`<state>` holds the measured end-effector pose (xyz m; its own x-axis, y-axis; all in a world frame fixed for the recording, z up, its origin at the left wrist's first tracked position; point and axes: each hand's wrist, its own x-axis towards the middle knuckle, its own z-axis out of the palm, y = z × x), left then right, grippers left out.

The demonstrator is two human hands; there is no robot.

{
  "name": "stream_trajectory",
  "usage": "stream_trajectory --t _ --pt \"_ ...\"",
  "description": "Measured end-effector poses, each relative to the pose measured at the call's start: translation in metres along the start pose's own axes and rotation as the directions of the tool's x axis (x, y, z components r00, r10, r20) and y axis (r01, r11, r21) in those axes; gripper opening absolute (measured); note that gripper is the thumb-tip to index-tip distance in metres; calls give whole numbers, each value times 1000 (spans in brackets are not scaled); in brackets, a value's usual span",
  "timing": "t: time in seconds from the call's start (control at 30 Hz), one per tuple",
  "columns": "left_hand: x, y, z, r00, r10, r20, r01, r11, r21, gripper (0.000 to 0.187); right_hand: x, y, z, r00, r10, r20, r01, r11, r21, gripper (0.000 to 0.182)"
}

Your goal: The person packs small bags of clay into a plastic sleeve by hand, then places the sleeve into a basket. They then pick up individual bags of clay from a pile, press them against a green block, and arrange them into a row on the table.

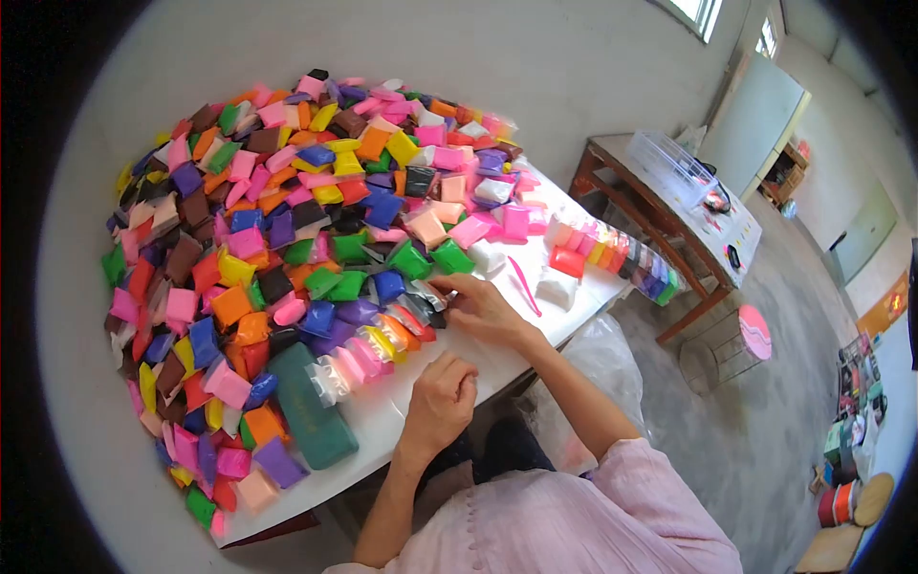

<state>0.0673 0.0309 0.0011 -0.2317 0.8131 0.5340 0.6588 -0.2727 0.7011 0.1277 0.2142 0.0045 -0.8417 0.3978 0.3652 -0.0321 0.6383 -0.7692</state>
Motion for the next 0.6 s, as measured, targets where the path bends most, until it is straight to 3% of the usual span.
stream_trajectory --t 0.17,0.27,0.37,0.43,0.6 --pt "-1 0 0 1000 11 -4 -11 1000 11 4 -3 -6 -4 990 -132 -44 122 974 -189 53" --pt "1 1 0 1000 10 0 -10 1000 22 4 -10 -17 -18 949 -251 -192 189 938 -290 48" --pt "0 -1 1 1000 4 3 -4 999 34 5 1 -8 -40 951 -1 -311 -92 954 -286 39" --pt "1 -1 1 1000 2 3 -2 1000 27 5 18 8 -59 905 84 -416 -268 873 -407 32" --pt "0 -2 1 999 -29 31 28 1000 10 6 64 38 -99 815 -47 -578 -394 686 -612 25"
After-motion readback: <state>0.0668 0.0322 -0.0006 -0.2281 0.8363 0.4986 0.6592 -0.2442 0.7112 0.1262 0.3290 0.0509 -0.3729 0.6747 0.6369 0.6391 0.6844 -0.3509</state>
